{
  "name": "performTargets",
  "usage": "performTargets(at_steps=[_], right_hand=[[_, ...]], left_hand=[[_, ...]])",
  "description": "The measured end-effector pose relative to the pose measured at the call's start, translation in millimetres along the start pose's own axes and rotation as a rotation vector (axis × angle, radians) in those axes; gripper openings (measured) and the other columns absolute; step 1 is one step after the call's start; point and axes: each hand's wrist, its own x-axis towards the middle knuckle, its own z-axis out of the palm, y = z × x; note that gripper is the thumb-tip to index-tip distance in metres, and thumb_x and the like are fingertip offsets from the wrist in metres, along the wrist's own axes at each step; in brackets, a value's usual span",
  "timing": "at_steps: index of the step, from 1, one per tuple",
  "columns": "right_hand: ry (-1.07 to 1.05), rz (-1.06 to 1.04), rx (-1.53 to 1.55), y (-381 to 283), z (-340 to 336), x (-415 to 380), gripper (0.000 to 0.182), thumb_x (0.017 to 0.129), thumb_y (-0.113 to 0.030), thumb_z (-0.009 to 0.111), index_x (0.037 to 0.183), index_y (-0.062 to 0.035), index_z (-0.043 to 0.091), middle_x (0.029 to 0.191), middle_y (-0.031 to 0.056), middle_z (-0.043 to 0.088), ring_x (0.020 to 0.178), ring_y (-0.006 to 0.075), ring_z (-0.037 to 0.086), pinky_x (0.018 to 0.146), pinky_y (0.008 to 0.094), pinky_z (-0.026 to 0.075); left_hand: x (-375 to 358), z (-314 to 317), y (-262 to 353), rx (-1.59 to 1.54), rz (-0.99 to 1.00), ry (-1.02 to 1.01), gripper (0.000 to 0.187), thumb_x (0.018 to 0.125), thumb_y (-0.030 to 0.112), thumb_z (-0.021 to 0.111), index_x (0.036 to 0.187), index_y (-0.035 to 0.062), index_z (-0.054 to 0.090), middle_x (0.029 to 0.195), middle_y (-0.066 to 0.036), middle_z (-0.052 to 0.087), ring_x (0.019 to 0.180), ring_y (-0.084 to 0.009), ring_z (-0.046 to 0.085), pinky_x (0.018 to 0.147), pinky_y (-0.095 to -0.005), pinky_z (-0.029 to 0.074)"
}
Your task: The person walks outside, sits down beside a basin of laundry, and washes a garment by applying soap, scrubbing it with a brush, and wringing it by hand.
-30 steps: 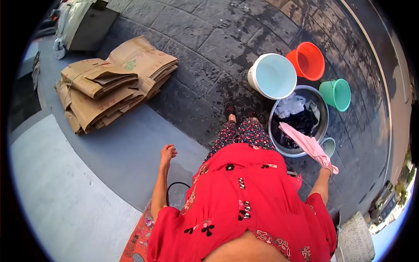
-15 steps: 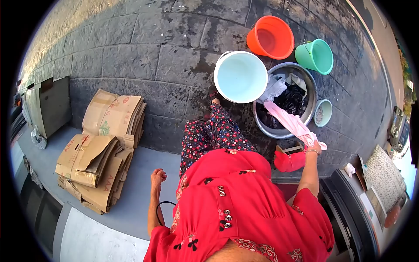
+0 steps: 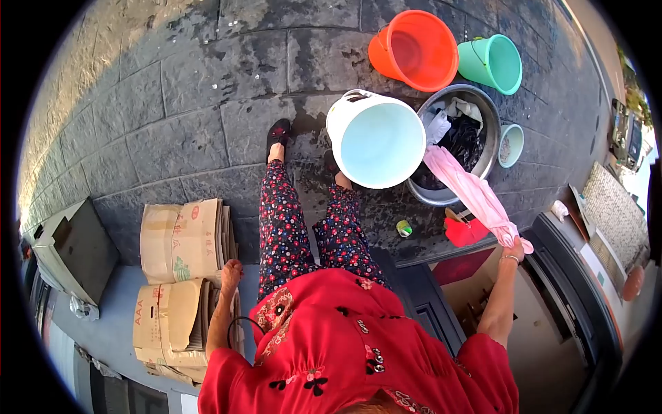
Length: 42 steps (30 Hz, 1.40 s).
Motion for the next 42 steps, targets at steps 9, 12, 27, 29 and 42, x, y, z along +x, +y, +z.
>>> performTargets(at_steps=[9, 12, 27, 29, 42], right_hand=[[0.049, 0.043, 0.026, 3.1, -17.2, 0.9, 0.036, 0.08, 0.007, 0.058, 0.114, 0.0099, 0.045, 0.109, 0.0191, 0.055, 0.096, 0.0331, 0.058, 0.085, 0.0448, 0.051], [0.093, 0.05, 0.038, 2.2, -3.4, -33.8, 0.034, 0.079, 0.007, 0.059, 0.111, 0.0092, 0.048, 0.106, 0.0185, 0.056, 0.093, 0.033, 0.06, 0.083, 0.0444, 0.052], [0.155, 0.109, 0.334, 33.3, 28.8, -110.7, 0.027, 0.073, 0.009, 0.061, 0.099, 0.0044, 0.056, 0.094, 0.014, 0.06, 0.083, 0.0288, 0.063, 0.076, 0.0399, 0.053], [0.099, 0.132, 0.387, 51.8, 18.3, -106.3, 0.024, 0.074, 0.006, 0.062, 0.097, 0.0036, 0.057, 0.093, 0.013, 0.06, 0.082, 0.0274, 0.062, 0.075, 0.039, 0.053], [-0.44, 0.619, 0.637, 104.4, 38.7, -144.4, 0.018, 0.074, 0.0, 0.064, 0.091, -0.0016, 0.059, 0.067, 0.0083, 0.06, 0.049, 0.016, 0.056, 0.039, 0.026, 0.04]], left_hand=[[19.9, -101.7, 63.8, 0.121, -0.102, 0.038, 0.019, 0.082, 0.013, 0.047, 0.087, 0.0011, 0.061, 0.067, -0.007, 0.06, 0.054, -0.016, 0.06, 0.048, -0.0272, 0.047], [23.9, -112.0, 74.3, 0.168, -0.119, -0.005, 0.019, 0.083, 0.013, 0.047, 0.088, 0.0019, 0.061, 0.068, -0.007, 0.06, 0.055, -0.0159, 0.061, 0.047, -0.0275, 0.047], [14.3, -129.7, 128.0, 0.137, -0.115, 0.014, 0.018, 0.085, 0.017, 0.049, 0.097, 0.0056, 0.056, 0.073, -0.006, 0.06, 0.057, -0.015, 0.059, 0.05, -0.0277, 0.048], [2.0, -119.2, 139.0, 0.147, -0.073, 0.04, 0.019, 0.085, 0.017, 0.049, 0.098, 0.0056, 0.056, 0.074, -0.006, 0.06, 0.058, -0.015, 0.059, 0.051, -0.0274, 0.048], [-149.0, 90.0, 195.1, 0.326, 0.002, -0.028, 0.024, 0.088, 0.016, 0.051, 0.109, 0.0032, 0.052, 0.081, -0.009, 0.06, 0.066, -0.0167, 0.061, 0.057, -0.0282, 0.053]])
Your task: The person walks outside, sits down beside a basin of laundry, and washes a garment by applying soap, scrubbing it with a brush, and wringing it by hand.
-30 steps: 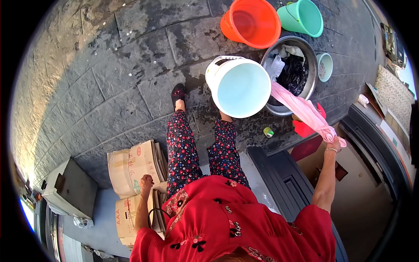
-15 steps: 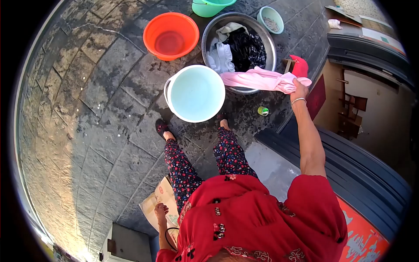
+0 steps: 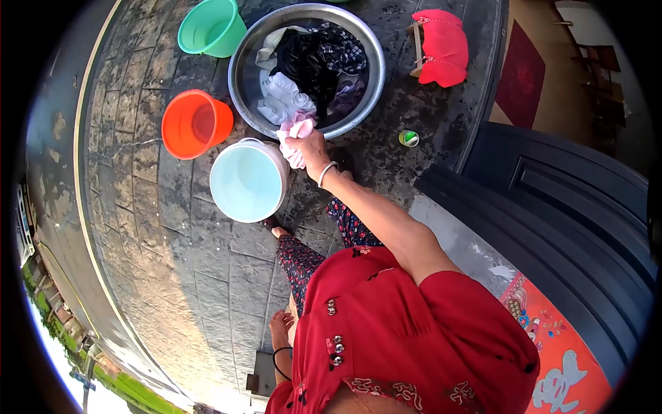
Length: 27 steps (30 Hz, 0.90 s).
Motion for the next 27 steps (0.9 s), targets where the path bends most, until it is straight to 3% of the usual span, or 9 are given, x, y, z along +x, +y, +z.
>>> performTargets(at_steps=[3, 5, 8, 10, 12, 16, 18, 20, 27], right_hand=[[0.042, -0.048, 0.037, -10.7, 3.2, -12.4, 0.018, 0.074, 0.001, 0.064, 0.091, -0.0019, 0.06, 0.067, 0.0068, 0.059, 0.048, 0.0143, 0.054, 0.038, 0.0249, 0.038], [0.054, -0.106, 0.08, -20.6, 4.6, -18.3, 0.017, 0.072, 0.001, 0.067, 0.085, -0.0045, 0.056, 0.063, 0.0032, 0.055, 0.045, 0.0117, 0.051, 0.035, 0.025, 0.036], [0.035, -0.22, 0.043, -31.7, 6.6, -26.0, 0.018, 0.073, 0.001, 0.066, 0.084, -0.0056, 0.055, 0.062, 0.0025, 0.054, 0.045, 0.0117, 0.051, 0.034, 0.0251, 0.036], [0.035, -0.121, 0.059, -41.3, 8.7, -29.8, 0.018, 0.072, 0.002, 0.065, 0.085, -0.0057, 0.054, 0.061, 0.0024, 0.053, 0.045, 0.0117, 0.05, 0.034, 0.0252, 0.036], [0.023, -0.151, 0.051, -41.3, 9.3, -27.2, 0.023, 0.071, 0.003, 0.066, 0.093, -0.0013, 0.06, 0.081, 0.0046, 0.062, 0.069, 0.0129, 0.06, 0.06, 0.0262, 0.049], [-0.014, -0.246, 0.081, -40.2, 5.8, -21.2, 0.021, 0.072, 0.003, 0.065, 0.091, -0.0016, 0.059, 0.079, 0.0043, 0.061, 0.066, 0.0131, 0.06, 0.054, 0.025, 0.047], [0.005, -0.215, 0.068, -52.8, 4.2, -23.1, 0.018, 0.072, 0.003, 0.063, 0.088, -0.0037, 0.057, 0.067, 0.004, 0.056, 0.048, 0.0112, 0.052, 0.037, 0.0236, 0.037], [-0.016, -0.18, 0.123, -67.6, 1.3, -26.9, 0.017, 0.073, 0.002, 0.063, 0.086, -0.0051, 0.056, 0.061, 0.0036, 0.052, 0.04, 0.01, 0.046, 0.032, 0.0225, 0.031], [-0.004, -0.178, 0.056, -126.2, -12.0, -2.6, 0.014, 0.072, -0.002, 0.065, 0.079, -0.0072, 0.054, 0.058, 0.0032, 0.053, 0.039, 0.0113, 0.047, 0.033, 0.0247, 0.034]], left_hand=[[-20.9, 19.6, 14.0, 0.065, 0.012, -0.023, 0.026, 0.088, 0.016, 0.051, 0.11, 0.0026, 0.051, 0.083, -0.01, 0.061, 0.066, -0.0169, 0.061, 0.056, -0.0281, 0.053], [-12.8, 15.5, 13.2, 0.23, 0.275, -0.121, 0.026, 0.088, 0.017, 0.051, 0.11, 0.0021, 0.051, 0.084, -0.01, 0.061, 0.066, -0.0169, 0.061, 0.056, -0.0275, 0.052], [-37.5, 31.8, 44.3, 0.096, 0.121, 0.016, 0.026, 0.088, 0.017, 0.051, 0.11, 0.0019, 0.051, 0.084, -0.01, 0.061, 0.065, -0.0169, 0.061, 0.056, -0.027, 0.052], [-29.0, 30.0, 51.6, 0.101, 0.124, 0.011, 0.026, 0.088, 0.017, 0.051, 0.109, 0.0025, 0.052, 0.083, -0.009, 0.061, 0.065, -0.0164, 0.061, 0.056, -0.0263, 0.051], [-20.1, 35.6, 60.5, 0.114, 0.161, -0.009, 0.025, 0.088, 0.017, 0.052, 0.108, 0.003, 0.052, 0.083, -0.009, 0.061, 0.066, -0.0158, 0.061, 0.056, -0.0262, 0.051], [-13.5, 48.0, 70.1, 0.091, 0.217, -0.025, 0.024, 0.088, 0.017, 0.051, 0.108, 0.0032, 0.052, 0.083, -0.008, 0.061, 0.067, -0.0151, 0.061, 0.057, -0.026, 0.051], [-7.7, 50.1, 69.1, 0.113, 0.221, -0.048, 0.024, 0.088, 0.016, 0.05, 0.108, 0.0031, 0.052, 0.084, -0.009, 0.061, 0.067, -0.0154, 0.061, 0.056, -0.0262, 0.051], [-4.5, 53.5, 71.9, 0.094, 0.193, -0.049, 0.024, 0.088, 0.016, 0.05, 0.108, 0.003, 0.052, 0.083, -0.009, 0.062, 0.066, -0.0161, 0.061, 0.056, -0.0263, 0.051], [-0.2, 114.9, 117.2, 0.097, 0.284, 0.001, 0.022, 0.088, 0.015, 0.051, 0.107, 0.0032, 0.051, 0.079, -0.009, 0.06, 0.063, -0.0162, 0.06, 0.051, -0.0264, 0.05]])
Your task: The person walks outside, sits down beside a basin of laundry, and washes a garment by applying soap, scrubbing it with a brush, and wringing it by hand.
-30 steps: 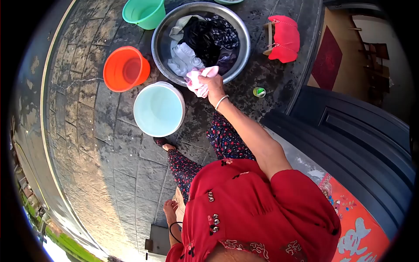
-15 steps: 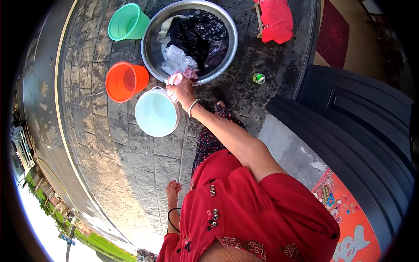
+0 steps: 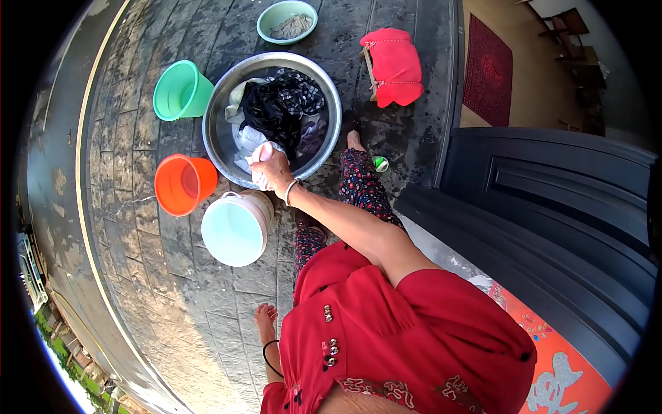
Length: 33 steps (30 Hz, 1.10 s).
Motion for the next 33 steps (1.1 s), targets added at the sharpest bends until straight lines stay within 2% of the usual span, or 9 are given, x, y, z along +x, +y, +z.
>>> performTargets(at_steps=[3, 9, 11, 13, 14, 18, 24, 29, 33], right_hand=[[-0.099, -0.102, 0.025, -2.8, -9.2, 47.0, 0.017, 0.07, 0.0, 0.067, 0.079, -0.0076, 0.055, 0.06, 0.0028, 0.054, 0.043, 0.012, 0.049, 0.035, 0.025, 0.035], [-0.385, 0.47, 0.168, -59.9, -33.8, 132.4, 0.018, 0.068, -0.004, 0.067, 0.079, -0.01, 0.054, 0.053, 0.0015, 0.049, 0.038, 0.0143, 0.047, 0.034, 0.0287, 0.034], [-0.28, 0.331, -0.086, -79.6, -36.1, 148.3, 0.015, 0.071, -0.004, 0.066, 0.078, -0.0097, 0.054, 0.054, 0.0013, 0.049, 0.037, 0.0145, 0.046, 0.032, 0.0274, 0.033], [-0.589, 0.252, 0.453, -63.7, -41.3, 174.5, 0.012, 0.073, -0.003, 0.066, 0.074, -0.0083, 0.055, 0.057, -0.0005, 0.05, 0.039, 0.0089, 0.044, 0.032, 0.0217, 0.029], [-0.325, 0.307, -0.095, -114.9, -35.2, 159.9, 0.013, 0.073, -0.002, 0.065, 0.076, -0.0088, 0.054, 0.058, -0.001, 0.049, 0.041, 0.0082, 0.045, 0.032, 0.021, 0.028], [-0.383, 0.541, -0.107, -129.0, -38.0, 188.8, 0.013, 0.074, 0.004, 0.061, 0.08, -0.0058, 0.054, 0.057, 0.0009, 0.048, 0.037, 0.0075, 0.039, 0.032, 0.0212, 0.026], [-0.366, 0.483, -0.142, -161.4, -33.6, 221.6, 0.022, 0.069, 0.006, 0.061, 0.067, -0.0101, 0.046, 0.053, 0.0003, 0.043, 0.037, 0.008, 0.037, 0.031, 0.0216, 0.023], [-0.344, 0.292, -0.322, -183.8, -35.7, 238.8, 0.024, 0.07, 0.002, 0.065, 0.093, 0.0018, 0.056, 0.083, 0.0123, 0.059, 0.063, 0.0205, 0.06, 0.05, 0.0293, 0.047], [-0.345, 0.209, -0.328, -178.7, -40.2, 260.5, 0.027, 0.07, 0.005, 0.065, 0.095, 0.0, 0.055, 0.088, 0.0105, 0.058, 0.079, 0.0214, 0.061, 0.066, 0.03, 0.051]], left_hand=[[11.6, 30.5, 20.2, -0.002, 0.134, -0.042, 0.021, 0.088, 0.015, 0.051, 0.105, 0.0034, 0.051, 0.077, -0.008, 0.059, 0.061, -0.0149, 0.058, 0.05, -0.0252, 0.049], [-40.2, 151.8, 80.6, -0.229, -0.067, 0.102, 0.022, 0.088, 0.015, 0.049, 0.106, 0.003, 0.052, 0.079, -0.008, 0.06, 0.061, -0.0149, 0.058, 0.051, -0.0254, 0.05], [-62.7, 189.5, 98.1, -0.203, -0.131, 0.049, 0.025, 0.086, 0.016, 0.051, 0.108, 0.0024, 0.053, 0.082, -0.009, 0.061, 0.064, -0.0148, 0.06, 0.055, -0.0257, 0.051], [-87.6, 227.2, 123.7, -0.083, -0.128, 0.025, 0.026, 0.086, 0.016, 0.051, 0.107, 0.0022, 0.054, 0.082, -0.008, 0.062, 0.063, -0.0138, 0.06, 0.056, -0.0254, 0.05], [-98.6, 238.9, 127.4, -0.114, -0.156, 0.066, 0.026, 0.086, 0.016, 0.051, 0.107, 0.0022, 0.054, 0.082, -0.008, 0.062, 0.063, -0.0138, 0.06, 0.056, -0.0254, 0.05], [-106.4, 277.6, 160.1, -0.091, -0.063, 0.094, 0.025, 0.084, 0.017, 0.054, 0.103, 0.0012, 0.058, 0.077, -0.005, 0.062, 0.061, -0.0129, 0.059, 0.057, -0.0247, 0.048], [-52.0, 303.1, 191.4, -0.052, 0.085, 0.091, 0.028, 0.081, 0.018, 0.055, 0.101, -0.0008, 0.061, 0.071, -0.005, 0.06, 0.061, -0.0115, 0.057, 0.055, -0.0256, 0.046], [15.9, 314.1, 216.9, -0.028, 0.243, 0.088, 0.027, 0.082, 0.019, 0.054, 0.101, 0.0002, 0.06, 0.073, -0.004, 0.06, 0.062, -0.0116, 0.057, 0.057, -0.0252, 0.047], [51.5, 319.1, 234.1, -0.05, 0.259, 0.137, 0.026, 0.082, 0.019, 0.055, 0.098, 0.0002, 0.06, 0.072, -0.005, 0.059, 0.06, -0.0121, 0.057, 0.055, -0.026, 0.046]])
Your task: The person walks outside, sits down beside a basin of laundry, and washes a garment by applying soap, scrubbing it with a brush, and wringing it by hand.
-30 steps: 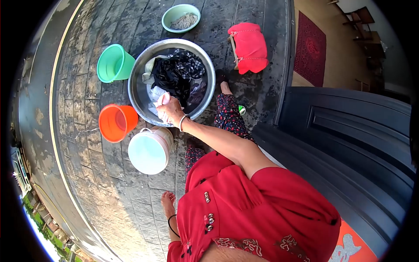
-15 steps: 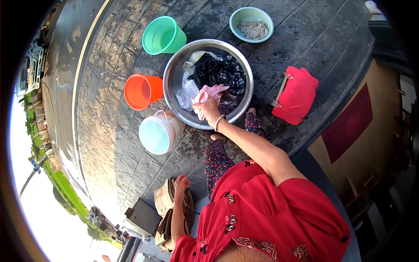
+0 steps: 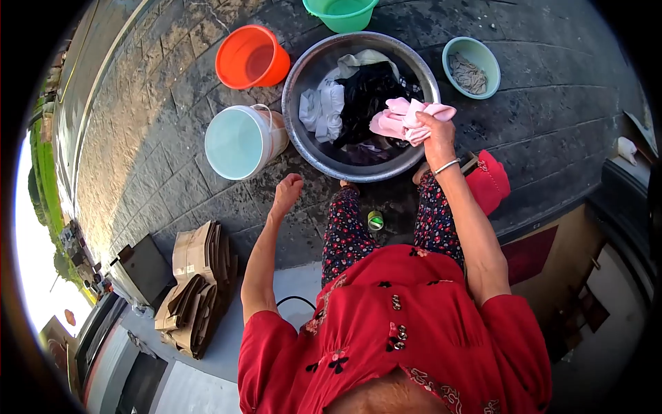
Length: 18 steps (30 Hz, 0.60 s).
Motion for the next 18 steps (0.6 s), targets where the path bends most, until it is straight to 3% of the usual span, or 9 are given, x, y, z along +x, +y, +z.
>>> performTargets(at_steps=[5, 6, 8, 9, 12, 14, 16, 17, 18], right_hand=[[-0.073, 0.11, -0.101, -13.8, 2.1, 27.2, 0.028, 0.072, 0.004, 0.064, 0.097, 0.0008, 0.053, 0.089, 0.0134, 0.058, 0.076, 0.0255, 0.061, 0.06, 0.0362, 0.054], [-0.103, 0.137, -0.145, -12.6, -1.3, 39.9, 0.031, 0.072, 0.004, 0.065, 0.102, 0.002, 0.054, 0.095, 0.0102, 0.057, 0.087, 0.0204, 0.059, 0.076, 0.0312, 0.05], [-0.183, 0.223, -0.182, -14.8, -7.0, 66.6, 0.031, 0.072, 0.004, 0.065, 0.101, 0.0019, 0.054, 0.094, 0.0101, 0.057, 0.088, 0.0203, 0.059, 0.076, 0.0305, 0.049], [-0.205, 0.238, -0.164, -16.4, -8.9, 82.7, 0.031, 0.07, 0.006, 0.064, 0.099, 0.0008, 0.054, 0.088, 0.0127, 0.058, 0.073, 0.0212, 0.061, 0.055, 0.03, 0.05], [-0.279, 0.271, -0.166, -34.8, -10.5, 114.2, 0.032, 0.07, 0.004, 0.066, 0.099, 0.0007, 0.055, 0.087, 0.0119, 0.059, 0.068, 0.0194, 0.061, 0.052, 0.0274, 0.047], [-0.31, 0.278, -0.224, -43.4, -15.3, 130.3, 0.033, 0.07, 0.002, 0.067, 0.101, 0.0005, 0.054, 0.084, 0.0124, 0.061, 0.064, 0.0193, 0.061, 0.051, 0.0274, 0.048], [-0.342, 0.269, -0.239, -55.6, -11.4, 134.8, 0.032, 0.071, 0.001, 0.067, 0.101, 0.0007, 0.055, 0.084, 0.0126, 0.061, 0.067, 0.02, 0.062, 0.052, 0.028, 0.049], [-0.374, 0.31, -0.273, -63.6, -12.2, 138.8, 0.033, 0.071, 0.003, 0.068, 0.102, 0.0014, 0.055, 0.094, 0.0097, 0.058, 0.083, 0.0196, 0.061, 0.073, 0.0308, 0.051], [-0.356, 0.282, -0.279, -70.1, -6.8, 137.5, 0.033, 0.072, 0.003, 0.067, 0.102, 0.0012, 0.055, 0.096, 0.0088, 0.057, 0.086, 0.0179, 0.059, 0.078, 0.0304, 0.049]], left_hand=[[42.1, 21.2, 7.3, 0.019, -0.06, 0.119, 0.029, 0.081, 0.02, 0.054, 0.1, -0.0005, 0.06, 0.074, -0.007, 0.061, 0.065, -0.0126, 0.058, 0.058, -0.0267, 0.047], [43.9, 27.6, 16.7, 0.0, -0.085, 0.142, 0.029, 0.081, 0.02, 0.054, 0.1, -0.0005, 0.06, 0.074, -0.007, 0.061, 0.065, -0.0126, 0.058, 0.058, -0.0267, 0.047], [40.4, 47.2, 34.2, -0.059, -0.131, 0.203, 0.031, 0.081, 0.022, 0.055, 0.102, -0.0005, 0.06, 0.075, -0.007, 0.061, 0.066, -0.0126, 0.058, 0.059, -0.0266, 0.048], [40.3, 61.8, 39.2, -0.104, -0.179, 0.239, 0.032, 0.081, 0.023, 0.055, 0.103, -0.0002, 0.059, 0.075, -0.006, 0.061, 0.066, -0.0124, 0.058, 0.059, -0.0272, 0.048], [36.6, 110.5, 61.6, -0.222, -0.324, 0.305, 0.028, 0.08, 0.019, 0.055, 0.099, -0.0001, 0.06, 0.077, -0.007, 0.062, 0.065, -0.0138, 0.059, 0.062, -0.0282, 0.048], [58.1, 151.1, 45.8, -0.107, -0.332, 0.265, 0.033, 0.078, 0.021, 0.057, 0.102, -0.0021, 0.059, 0.082, -0.012, 0.063, 0.076, -0.0226, 0.061, 0.071, -0.0337, 0.047], [72.2, 180.8, 67.4, 0.019, -0.295, 0.207, 0.039, 0.077, 0.021, 0.059, 0.109, -0.0012, 0.056, 0.092, -0.017, 0.062, 0.088, -0.0308, 0.06, 0.078, -0.0385, 0.047], [83.7, 196.0, 73.5, 0.002, -0.316, 0.211, 0.039, 0.077, 0.021, 0.059, 0.109, -0.0012, 0.056, 0.092, -0.017, 0.062, 0.088, -0.0308, 0.06, 0.078, -0.0385, 0.047], [97.8, 208.5, 76.9, 0.084, -0.197, 0.238, 0.043, 0.076, 0.021, 0.06, 0.113, 0.0004, 0.053, 0.098, -0.019, 0.06, 0.092, -0.0343, 0.058, 0.08, -0.0403, 0.046]])
